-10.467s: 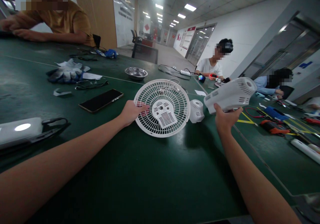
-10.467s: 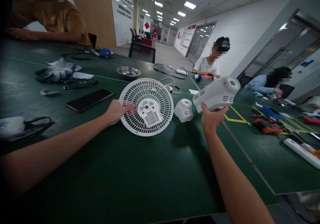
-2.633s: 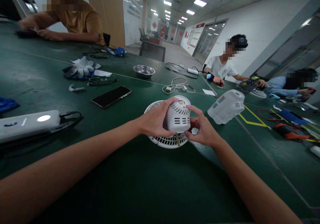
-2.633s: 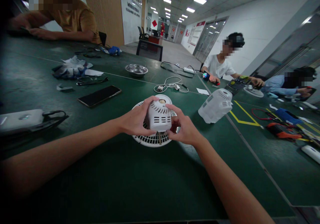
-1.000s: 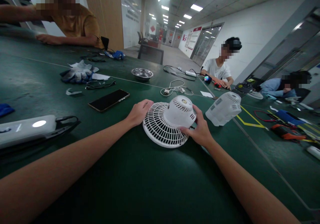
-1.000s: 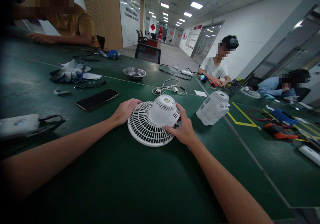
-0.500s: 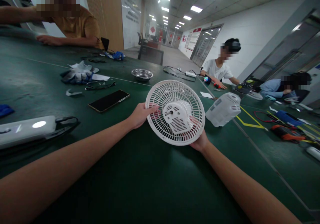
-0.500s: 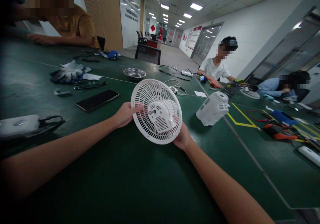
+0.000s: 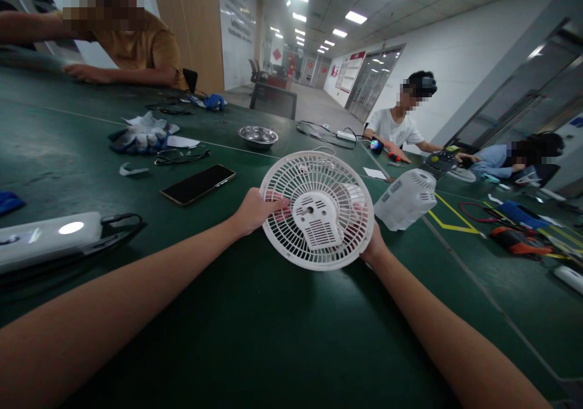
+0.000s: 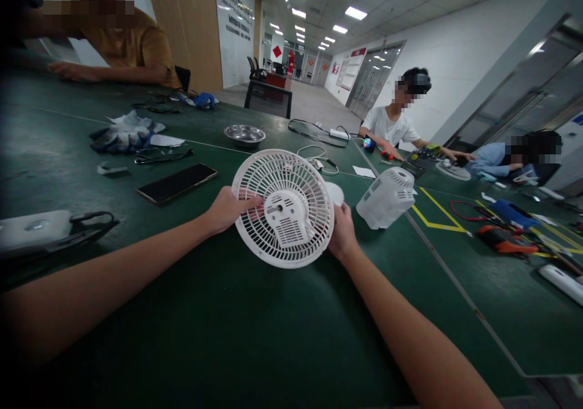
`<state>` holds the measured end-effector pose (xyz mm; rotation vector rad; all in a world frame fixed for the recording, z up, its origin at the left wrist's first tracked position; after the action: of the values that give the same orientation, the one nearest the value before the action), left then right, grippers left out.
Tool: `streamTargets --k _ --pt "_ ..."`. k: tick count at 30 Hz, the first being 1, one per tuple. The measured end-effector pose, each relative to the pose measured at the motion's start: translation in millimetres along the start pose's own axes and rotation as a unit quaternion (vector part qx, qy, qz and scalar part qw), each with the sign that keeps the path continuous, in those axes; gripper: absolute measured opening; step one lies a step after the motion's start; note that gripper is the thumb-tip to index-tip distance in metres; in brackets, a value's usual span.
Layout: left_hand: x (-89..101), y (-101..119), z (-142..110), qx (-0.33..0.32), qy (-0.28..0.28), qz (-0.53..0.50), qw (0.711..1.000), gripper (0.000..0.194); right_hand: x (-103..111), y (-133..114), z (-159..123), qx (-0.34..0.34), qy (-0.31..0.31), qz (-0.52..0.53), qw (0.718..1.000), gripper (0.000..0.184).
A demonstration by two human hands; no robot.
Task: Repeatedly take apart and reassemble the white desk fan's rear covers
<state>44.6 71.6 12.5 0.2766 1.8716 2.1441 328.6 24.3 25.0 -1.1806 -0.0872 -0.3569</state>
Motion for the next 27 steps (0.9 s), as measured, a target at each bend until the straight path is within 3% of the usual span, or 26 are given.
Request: streamTargets --k 2,3,5,8,12,14,16,18,21,23,27 --pt "4.9 -1 2 0.003 0.009 0.006 1.0 0.017 46 11 6 -0.043 0.11 -0.049 0.992 0.08" --pt "7.9 -3 3 0.007 0.015 0.006 1.0 0.017 60 8 9 -0.035 0.118 -0.11 0.986 0.09" --pt "14.5 -9 7 0.016 0.028 0.001 0.999 0.02 84 -6 12 0.01 0.139 -0.257 0.956 0.09" --pt "24.9 -16 11 0.024 0.053 -0.005 0.998 0.022 95 -13 13 0.034 0.132 -0.385 0.913 0.082" --pt "30.2 -18 14 0.02 0.061 0.011 0.998 0.02 88 -3 15 0.001 0.109 -0.419 0.901 0.073" --pt "28.8 -16 13 0.019 0.052 0.015 0.998 0.02 86 -12 15 0.031 0.12 -0.426 0.896 0.065" --pt "27.5 -16 13 0.022 0.046 0.017 0.999 0.02 90 -34 12 0.1 0.157 -0.44 0.878 0.055" --pt "27.8 -16 13 0.026 0.047 0.015 0.998 0.02 103 -61 4 0.168 0.223 -0.46 0.843 0.053" --pt "29.2 -19 14 0.031 0.051 0.008 0.998 0.021 136 -81 -8 0.194 0.324 -0.476 0.794 0.064" --pt "30.1 -20 14 0.03 0.052 0.007 0.998 0.02 159 -70 -8 0.164 0.352 -0.456 0.801 0.075" --pt "30.2 -17 13 0.026 0.048 0.025 0.998 0.017 192 3 11 0.009 0.307 -0.35 0.885 0.099"
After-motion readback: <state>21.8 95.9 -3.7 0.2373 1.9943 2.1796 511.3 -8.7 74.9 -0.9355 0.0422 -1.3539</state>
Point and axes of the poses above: each hand's wrist, its own z-axis towards the middle knuckle, its own x-axis out of the back of the hand, y = z × x, the point moved 10 cm from there along z, towards the middle knuckle, and after that the axes turned 1 degree about -y, right-handed, at the moved point
